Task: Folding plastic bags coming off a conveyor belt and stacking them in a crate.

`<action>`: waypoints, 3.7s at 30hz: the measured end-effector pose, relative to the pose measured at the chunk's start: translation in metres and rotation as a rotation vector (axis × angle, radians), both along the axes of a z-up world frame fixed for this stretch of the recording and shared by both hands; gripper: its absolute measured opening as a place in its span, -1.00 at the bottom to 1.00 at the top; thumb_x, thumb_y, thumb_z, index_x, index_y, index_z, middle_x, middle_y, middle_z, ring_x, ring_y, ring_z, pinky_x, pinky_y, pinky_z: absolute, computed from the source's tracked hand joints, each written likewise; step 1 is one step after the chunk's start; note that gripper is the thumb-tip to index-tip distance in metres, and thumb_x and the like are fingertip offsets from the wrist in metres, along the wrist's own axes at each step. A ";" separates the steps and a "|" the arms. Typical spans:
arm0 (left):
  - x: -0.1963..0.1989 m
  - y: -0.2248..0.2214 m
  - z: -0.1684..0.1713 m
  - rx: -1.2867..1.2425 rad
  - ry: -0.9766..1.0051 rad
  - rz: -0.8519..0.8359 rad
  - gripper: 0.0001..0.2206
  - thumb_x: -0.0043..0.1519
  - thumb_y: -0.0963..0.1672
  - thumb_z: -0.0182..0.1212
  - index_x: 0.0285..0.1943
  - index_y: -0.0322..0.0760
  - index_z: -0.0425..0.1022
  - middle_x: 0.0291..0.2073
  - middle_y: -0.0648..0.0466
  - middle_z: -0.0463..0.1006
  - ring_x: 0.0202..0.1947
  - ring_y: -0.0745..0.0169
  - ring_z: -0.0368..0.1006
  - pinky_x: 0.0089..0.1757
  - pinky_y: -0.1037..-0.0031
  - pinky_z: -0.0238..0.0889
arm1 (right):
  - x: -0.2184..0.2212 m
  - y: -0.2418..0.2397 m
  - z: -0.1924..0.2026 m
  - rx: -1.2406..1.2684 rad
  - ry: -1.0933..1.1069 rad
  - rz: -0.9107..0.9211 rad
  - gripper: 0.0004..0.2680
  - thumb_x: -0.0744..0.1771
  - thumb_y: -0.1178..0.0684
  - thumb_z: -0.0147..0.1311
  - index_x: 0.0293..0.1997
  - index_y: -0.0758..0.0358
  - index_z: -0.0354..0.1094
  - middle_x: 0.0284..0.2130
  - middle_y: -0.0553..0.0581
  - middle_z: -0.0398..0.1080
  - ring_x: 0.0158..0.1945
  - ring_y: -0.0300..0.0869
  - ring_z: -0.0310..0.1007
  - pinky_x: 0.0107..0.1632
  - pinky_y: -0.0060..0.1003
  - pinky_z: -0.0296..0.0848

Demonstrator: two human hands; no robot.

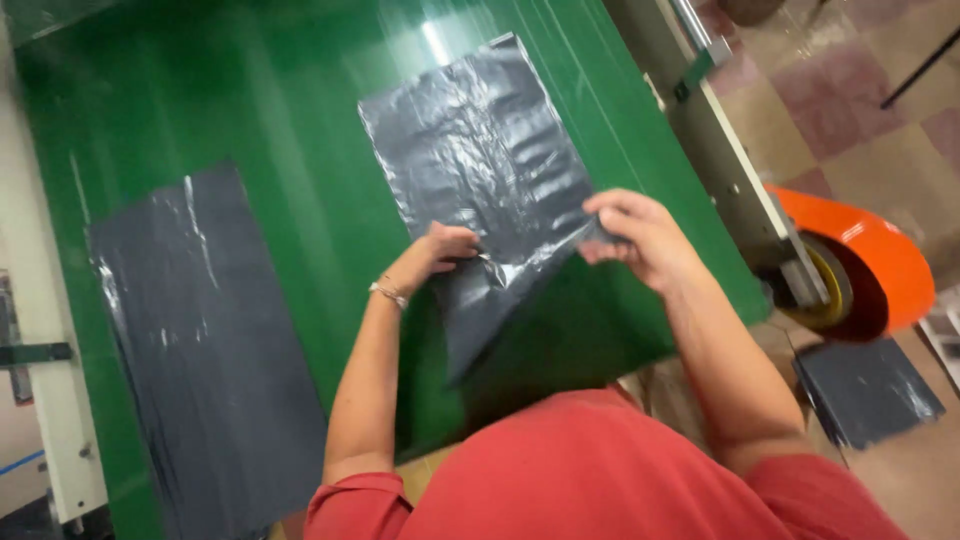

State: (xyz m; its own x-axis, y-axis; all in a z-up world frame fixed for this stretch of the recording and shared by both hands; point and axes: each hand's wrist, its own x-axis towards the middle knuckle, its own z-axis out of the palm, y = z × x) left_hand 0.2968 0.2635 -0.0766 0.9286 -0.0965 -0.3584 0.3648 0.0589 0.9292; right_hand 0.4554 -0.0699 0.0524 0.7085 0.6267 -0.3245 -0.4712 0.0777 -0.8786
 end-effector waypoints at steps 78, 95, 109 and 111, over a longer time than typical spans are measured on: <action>0.008 0.003 -0.008 1.973 -0.886 0.054 -0.81 0.28 -0.09 -0.05 -0.44 -0.02 0.26 -0.47 0.19 0.20 -0.41 0.18 0.23 -0.45 0.41 0.12 | 0.024 0.171 -0.097 -0.443 -1.631 0.581 -0.31 0.18 -0.23 0.21 0.37 0.42 0.07 0.35 0.45 0.08 0.46 0.24 -0.05 0.46 0.13 -0.13; 0.071 0.001 -0.038 0.380 0.216 0.094 -0.35 0.29 0.25 -0.28 0.03 -0.25 0.52 -0.11 -0.19 0.58 0.06 -0.23 0.46 0.01 0.13 0.36 | -0.022 0.059 -0.165 -0.172 0.236 0.016 -0.85 0.39 -0.05 -0.03 -0.14 0.20 0.32 -0.40 0.15 0.23 -0.34 -0.14 0.23 -0.26 -0.18 0.18; 0.023 -0.082 0.000 1.585 -0.143 0.660 -0.48 0.11 0.25 0.09 -0.01 -0.07 0.33 -0.29 0.18 0.40 -0.19 0.17 0.41 -0.32 0.29 0.43 | -0.025 0.003 -0.067 -0.204 0.217 0.108 -0.66 0.41 0.09 -0.18 0.27 0.55 -0.02 0.16 0.66 0.19 0.22 0.41 0.25 0.20 0.38 0.25; -0.025 -0.089 0.011 1.612 -0.318 0.668 -0.47 0.16 0.27 -0.02 0.05 -0.03 0.33 -0.24 0.20 0.36 -0.15 0.20 0.36 -0.30 0.33 0.37 | -0.031 -0.009 -0.108 -0.224 -0.300 -0.008 -0.75 0.39 0.21 -0.02 0.20 0.47 0.13 -0.13 0.32 0.26 -0.22 0.08 0.48 -0.22 -0.06 0.56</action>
State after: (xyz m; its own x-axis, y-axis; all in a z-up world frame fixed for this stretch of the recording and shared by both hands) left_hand 0.2723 0.1742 -0.0653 0.7046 0.5245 0.4781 0.4742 -0.8491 0.2326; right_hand 0.4241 -0.0788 -0.0558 0.7972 0.5580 -0.2305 -0.1905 -0.1297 -0.9731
